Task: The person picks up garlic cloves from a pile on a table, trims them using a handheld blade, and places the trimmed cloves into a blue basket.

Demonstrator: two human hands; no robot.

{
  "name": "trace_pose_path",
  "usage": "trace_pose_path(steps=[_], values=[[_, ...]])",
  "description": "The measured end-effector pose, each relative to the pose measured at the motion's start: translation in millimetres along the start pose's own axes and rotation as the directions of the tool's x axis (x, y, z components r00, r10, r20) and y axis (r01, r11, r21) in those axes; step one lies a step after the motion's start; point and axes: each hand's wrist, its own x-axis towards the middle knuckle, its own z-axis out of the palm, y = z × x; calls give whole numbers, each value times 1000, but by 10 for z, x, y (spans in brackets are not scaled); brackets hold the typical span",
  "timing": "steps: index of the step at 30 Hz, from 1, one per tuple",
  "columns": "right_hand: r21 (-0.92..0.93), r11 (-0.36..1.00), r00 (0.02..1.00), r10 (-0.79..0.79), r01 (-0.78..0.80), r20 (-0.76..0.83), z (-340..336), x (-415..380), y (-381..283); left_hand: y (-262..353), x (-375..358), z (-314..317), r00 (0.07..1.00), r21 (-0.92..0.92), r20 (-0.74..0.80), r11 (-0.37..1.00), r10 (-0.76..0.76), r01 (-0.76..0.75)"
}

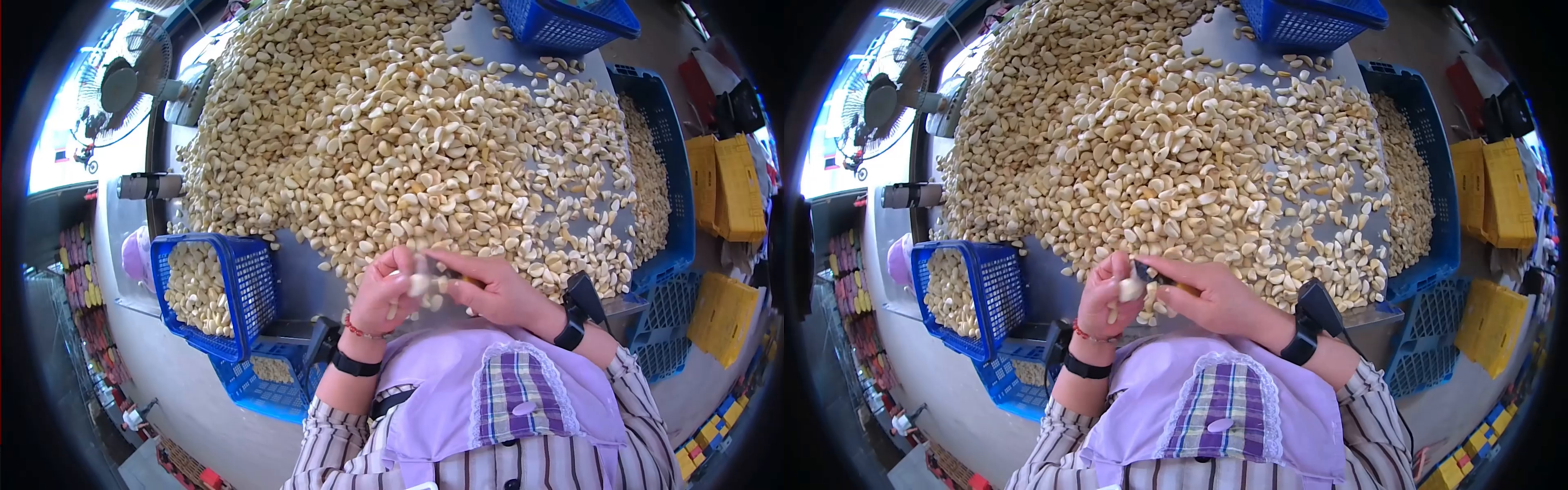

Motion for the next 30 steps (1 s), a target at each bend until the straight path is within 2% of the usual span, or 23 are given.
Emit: trace_pose_path(steps=[1, 2, 4, 5, 6, 7, 8, 9, 10, 12, 13, 14, 15, 16, 17, 18, 20, 21, 22, 23, 24, 28, 30], values=[[72, 997, 999, 15, -12, -32, 6, -4, 39, -4, 19, -2, 991, -145, 121, 989, 54, -36], [72, 997, 1000, 12, -10, -26, -4, -20, 21, 28, 34, 6, 991, -143, 118, 989, 58, -41], [266, 949, 982, 186, -171, -33, -36, -58, -35, 136, 73, 23, 970, -380, 7, 898, 242, -221], [300, 944, 987, 157, -138, -42, -61, -58, -3, 250, 124, -49, 959, -438, -45, 857, 280, -271], [299, 944, 987, 157, -138, -40, -72, -48, -1, 438, 169, -204, 933, -2, -178, 948, 314, -320], [339, 932, 985, 159, -127, -70, -79, -40, 0, 584, 250, -354, 876, 432, -278, 866, 394, -252], [378, 919, 982, 163, -115, -97, -74, -38, 0, 650, 406, -428, 765, 834, -334, 551, 550, -32], [377, 919, 983, 161, -116, -90, -67, -28, 19, 713, 539, -503, 654, 953, -274, 107, 705, 284], [384, 917, 983, 155, -106, -99, -67, -11, 49, 744, 619, -614, 649, 953, -273, 105, 710, 285], [390, 916, 983, 145, -91, -111, -83, -1, 53, 772, 731, -867, 670, 807, 143, -478, 728, 347], [383, 919, 983, 143, -90, -112, -97, -6, 48, 812, 771, -858, 679, 799, 194, -515, 708, 310], [379, 920, 983, 147, -95, -112, -104, -24, 50, 800, 767, -849, 683, 798, 196, -519, 704, 306], [385, 918, 982, 149, -94, -116, -113, -44, 54, 772, 731, -836, 712, 932, 74, -303, 698, 200], [346, 934, 982, 140, -88, -128, -134, -53, 56, 763, 710, -717, 753, 994, -35, -56, 657, 96], [308, 947, 981, 134, -85, -142, -151, -69, 61, 746, 633, -389, 778, 902, -401, 356, 483, 244], [316, 944, 979, 143, -90, -148, -148, -90, 59, 656, 544, -305, 784, 901, -404, 355, 471, 250], [193, 978, 978, 112, -78, -177, -143, -88, 13, 493, 398, -193, 899, 744, -277, 668, 340, -23], [149, 987, 980, 86, -60, -181, -132, -74, -43, 424, 342, -90, 902, 741, -275, 671, 333, -22], [147, 987, 978, 91, -64, -185, -101, -51, -10, 360, 291, 30, 911, 634, -310, 774, 271, -14], [79, 996, 977, -13, 30, -214, -67, -16, 60, 310, 253, 119, 919, 513, -336, 858, 206, -5], [9, 992, 965, -119, 124, -233, -49, -1, 97, 273, 227, 170, 919, 510, -335, 860, 205, -6], [-87, 993, 994, 79, -85, -76, -86, -13, -20, 189, 155, 321, 884, 549, -416, 834, 213, 58], [-109, 993, 996, 36, -45, -81, -72, -3, -20, 145, 139, 392, 890, 673, -381, 735, 250, 81]])
